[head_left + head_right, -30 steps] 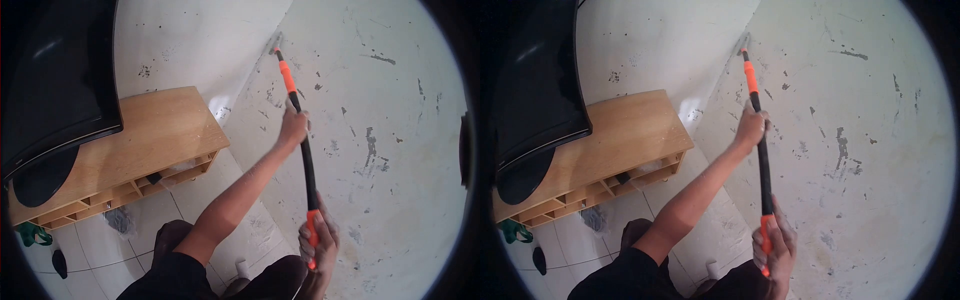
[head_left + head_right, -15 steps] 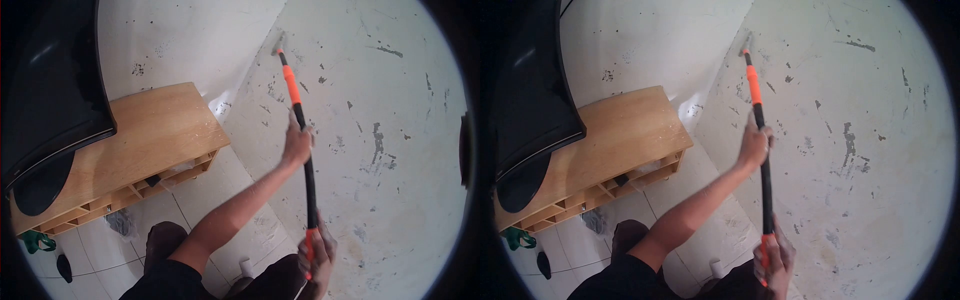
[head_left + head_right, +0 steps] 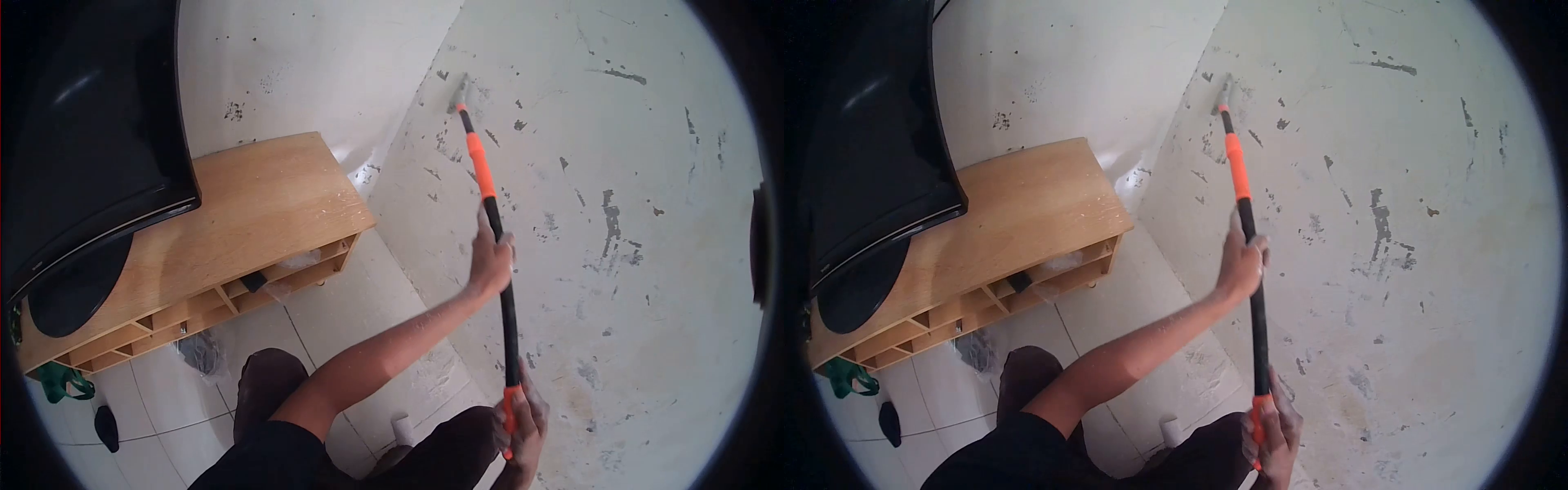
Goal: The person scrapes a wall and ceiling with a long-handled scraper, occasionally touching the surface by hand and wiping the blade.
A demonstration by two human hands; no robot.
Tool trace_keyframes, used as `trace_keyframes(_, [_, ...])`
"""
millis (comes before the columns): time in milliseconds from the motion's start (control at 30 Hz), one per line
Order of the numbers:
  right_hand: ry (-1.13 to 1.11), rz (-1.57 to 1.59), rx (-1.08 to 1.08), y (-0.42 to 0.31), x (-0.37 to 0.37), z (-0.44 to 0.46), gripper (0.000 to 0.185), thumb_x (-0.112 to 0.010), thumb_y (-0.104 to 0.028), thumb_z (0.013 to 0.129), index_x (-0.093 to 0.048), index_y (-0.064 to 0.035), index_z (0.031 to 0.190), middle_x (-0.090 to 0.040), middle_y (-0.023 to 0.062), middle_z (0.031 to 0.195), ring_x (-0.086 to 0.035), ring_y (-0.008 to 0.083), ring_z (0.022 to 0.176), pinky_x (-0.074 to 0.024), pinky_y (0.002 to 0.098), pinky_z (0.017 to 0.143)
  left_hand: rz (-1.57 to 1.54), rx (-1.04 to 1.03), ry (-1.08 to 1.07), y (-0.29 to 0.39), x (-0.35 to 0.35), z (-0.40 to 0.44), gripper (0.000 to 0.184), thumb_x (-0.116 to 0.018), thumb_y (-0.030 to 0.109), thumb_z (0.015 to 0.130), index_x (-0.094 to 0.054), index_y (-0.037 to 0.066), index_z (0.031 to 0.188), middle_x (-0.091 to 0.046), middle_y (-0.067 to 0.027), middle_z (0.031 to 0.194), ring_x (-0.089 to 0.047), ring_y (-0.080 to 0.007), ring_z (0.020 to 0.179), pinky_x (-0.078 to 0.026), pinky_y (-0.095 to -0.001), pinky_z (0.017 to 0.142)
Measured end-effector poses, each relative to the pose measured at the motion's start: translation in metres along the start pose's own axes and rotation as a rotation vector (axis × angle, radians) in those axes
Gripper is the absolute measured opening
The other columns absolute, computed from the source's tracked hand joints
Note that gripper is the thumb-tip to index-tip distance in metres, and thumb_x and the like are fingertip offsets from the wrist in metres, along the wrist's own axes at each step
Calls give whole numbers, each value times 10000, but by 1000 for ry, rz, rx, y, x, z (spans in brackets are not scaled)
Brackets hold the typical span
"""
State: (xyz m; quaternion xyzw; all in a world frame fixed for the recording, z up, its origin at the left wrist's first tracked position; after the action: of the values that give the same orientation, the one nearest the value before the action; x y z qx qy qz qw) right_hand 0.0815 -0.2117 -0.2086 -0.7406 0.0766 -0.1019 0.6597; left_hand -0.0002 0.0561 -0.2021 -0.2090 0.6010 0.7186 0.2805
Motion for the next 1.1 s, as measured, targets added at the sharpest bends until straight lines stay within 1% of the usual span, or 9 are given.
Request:
trace_keyframes(133, [37,42,-24,1,-6,-4,580,-501,-201,1072,-329,-24,1596,-480,12,632,-369,48,396,-301,206,334,12,28,-2,-5,4,0,696,-485,-14,890,-242,6,1542,-540,-59,807,-554,-127,561,-460,-285,486])
trace_keyframes(200, [-20,-42,-34,-4,-22,14,603,-533,-261,1081,-327,-43,1604,-499,9,648,-393,54,409,-312,220,350,16,-3,31,-3,19,23,671,-514,2,885,-289,0,1517,-548,-55,757,-545,-133,544,-443,-290,462])
trace_keyframes(333, [-118,-20,20,4,-66,60,587,-516,-313,1101,-349,-48,1598,-485,-12,674,-374,33,436,-298,207,372,20,-57,90,9,61,71,371,-570,45,901,-455,0,1251,-521,-34,627,-517,-132,483,-418,-295,428])
trace_keyframes(367, [-119,-39,35,9,-73,71,587,-514,-317,1101,-354,-40,1593,-496,-8,678,-381,34,434,-300,208,373,28,-77,67,12,69,78,225,-569,51,915,-462,25,1111,-516,-37,611,-507,-135,465,-414,-299,417])
trace_keyframes(400, [-119,-56,49,12,-75,76,587,-512,-321,1102,-358,-31,1589,-507,-4,681,-388,36,433,-302,209,374,70,-81,70,13,75,82,200,-570,54,917,-457,29,1080,-506,-36,591,-503,-141,454,-412,-299,407])
trace_keyframes(700, [-20,-76,-54,28,-17,18,594,-535,-279,1089,-344,-25,1592,-530,3,674,-399,40,414,-310,212,356,93,-37,152,-30,50,10,309,-514,-15,896,-447,16,1195,-517,-32,663,-522,-127,483,-419,-287,406])
trace_keyframes(800, [-43,-2,-74,30,-30,18,599,-529,-284,1092,-335,-21,1595,-516,-2,668,-385,40,413,-299,211,357,62,14,130,-28,57,13,289,-514,-21,891,-460,5,1173,-523,-32,662,-525,-131,483,-420,-290,408])
trace_keyframes(933, [-126,-29,-37,41,-65,61,595,-509,-297,1104,-323,-33,1603,-511,-14,702,-378,19,462,-297,204,380,144,-54,117,-22,92,59,124,-536,31,901,-479,45,1010,-519,-29,624,-518,-137,464,-417,-297,403])
trace_keyframes(1100, [-133,-15,-29,43,-77,57,608,-514,-309,1104,-308,-47,1612,-509,-12,699,-384,21,465,-311,205,388,63,22,94,-12,100,56,148,-550,30,907,-492,39,1042,-515,-25,622,-515,-129,461,-417,-295,399])
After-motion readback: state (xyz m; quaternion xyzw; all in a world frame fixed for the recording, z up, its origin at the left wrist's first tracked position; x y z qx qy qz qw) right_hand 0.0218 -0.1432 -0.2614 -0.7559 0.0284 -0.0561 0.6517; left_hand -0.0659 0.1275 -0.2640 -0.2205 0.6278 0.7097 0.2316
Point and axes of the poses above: each hand's wrist, its own z-axis towards the middle knuckle, its own x-axis out of the back of the hand, y = z × x, the point moved 6 cm from there along z, towards the middle knuckle
